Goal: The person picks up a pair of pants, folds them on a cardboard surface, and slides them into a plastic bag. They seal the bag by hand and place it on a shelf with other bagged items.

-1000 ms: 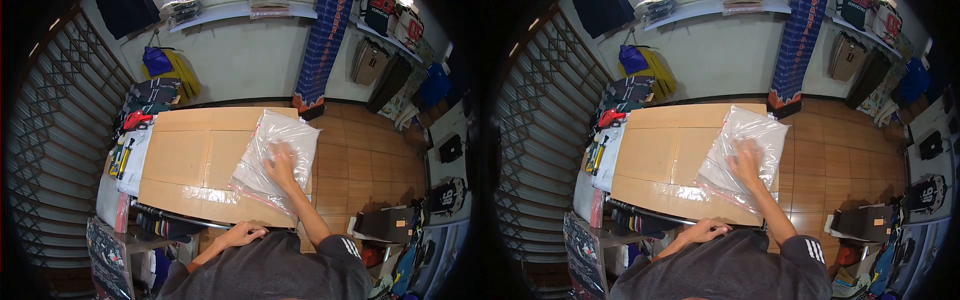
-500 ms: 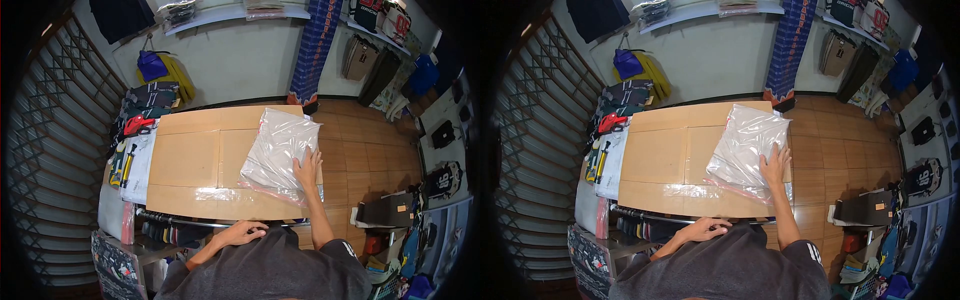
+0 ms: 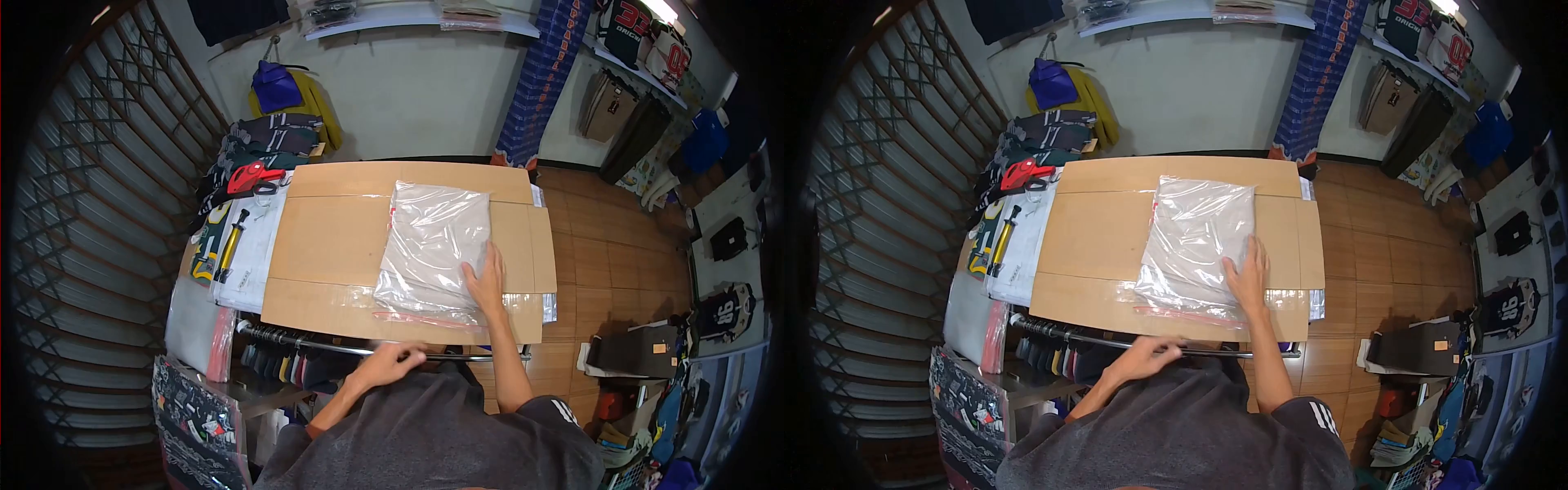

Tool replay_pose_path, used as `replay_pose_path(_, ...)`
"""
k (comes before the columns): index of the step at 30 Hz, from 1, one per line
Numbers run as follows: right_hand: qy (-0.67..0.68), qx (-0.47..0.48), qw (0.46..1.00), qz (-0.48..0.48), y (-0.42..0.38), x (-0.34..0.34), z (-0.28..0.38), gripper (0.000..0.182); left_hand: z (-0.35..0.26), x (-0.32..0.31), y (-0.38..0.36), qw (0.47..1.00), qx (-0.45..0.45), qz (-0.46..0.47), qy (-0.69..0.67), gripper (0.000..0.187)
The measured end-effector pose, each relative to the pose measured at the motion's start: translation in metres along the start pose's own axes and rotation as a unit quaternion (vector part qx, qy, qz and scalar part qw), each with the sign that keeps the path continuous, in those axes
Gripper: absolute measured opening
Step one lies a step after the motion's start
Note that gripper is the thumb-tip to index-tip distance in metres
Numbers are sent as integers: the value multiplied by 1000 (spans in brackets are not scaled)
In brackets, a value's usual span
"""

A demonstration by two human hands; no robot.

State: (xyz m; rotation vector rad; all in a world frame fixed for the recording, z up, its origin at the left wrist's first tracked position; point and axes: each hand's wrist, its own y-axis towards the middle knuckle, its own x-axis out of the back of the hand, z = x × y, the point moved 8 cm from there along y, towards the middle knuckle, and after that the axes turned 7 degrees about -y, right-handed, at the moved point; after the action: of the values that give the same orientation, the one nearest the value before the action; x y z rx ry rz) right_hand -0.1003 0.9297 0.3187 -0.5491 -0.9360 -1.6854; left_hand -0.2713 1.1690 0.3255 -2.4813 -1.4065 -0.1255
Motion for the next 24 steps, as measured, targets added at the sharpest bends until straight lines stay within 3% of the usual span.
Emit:
replay_pose_path(1,21,-17,1000,-4,-10,7,-1,78,-6,19,1,996,20,-75,-42,31)
replay_pose_path(3,25,-44,999,-15,-32,18,-4,76,-7,60,0,964,-61,-245,83,36)
replay_pose_path(6,3,-113,994,-9,-69,35,-9,71,-23,96,-4,838,-107,-442,302,44)
replay_pose_path(8,32,-207,977,29,-91,44,-9,64,28,110,14,888,-48,-408,207,51)
replay_pose_path(10,39,-209,977,21,-110,39,-28,57,48,118,24,925,40,-366,96,54)
replay_pose_path(11,42,-211,977,17,-120,34,-39,54,51,119,27,931,47,-352,88,51)
replay_pose_path(12,98,-184,978,0,-127,33,-41,39,57,119,28,936,56,-339,80,49)
replay_pose_path(13,156,-230,960,37,-136,24,-53,35,62,121,29,940,64,-326,73,46)
replay_pose_path(15,271,-314,904,108,-153,10,-69,29,70,125,29,948,76,-298,79,41)
replay_pose_path(19,338,-354,864,120,-166,13,-73,22,67,118,22,958,111,-240,106,35)
replay_pose_path(24,397,-400,820,104,-168,21,-71,21,46,103,12,930,71,-300,201,36)
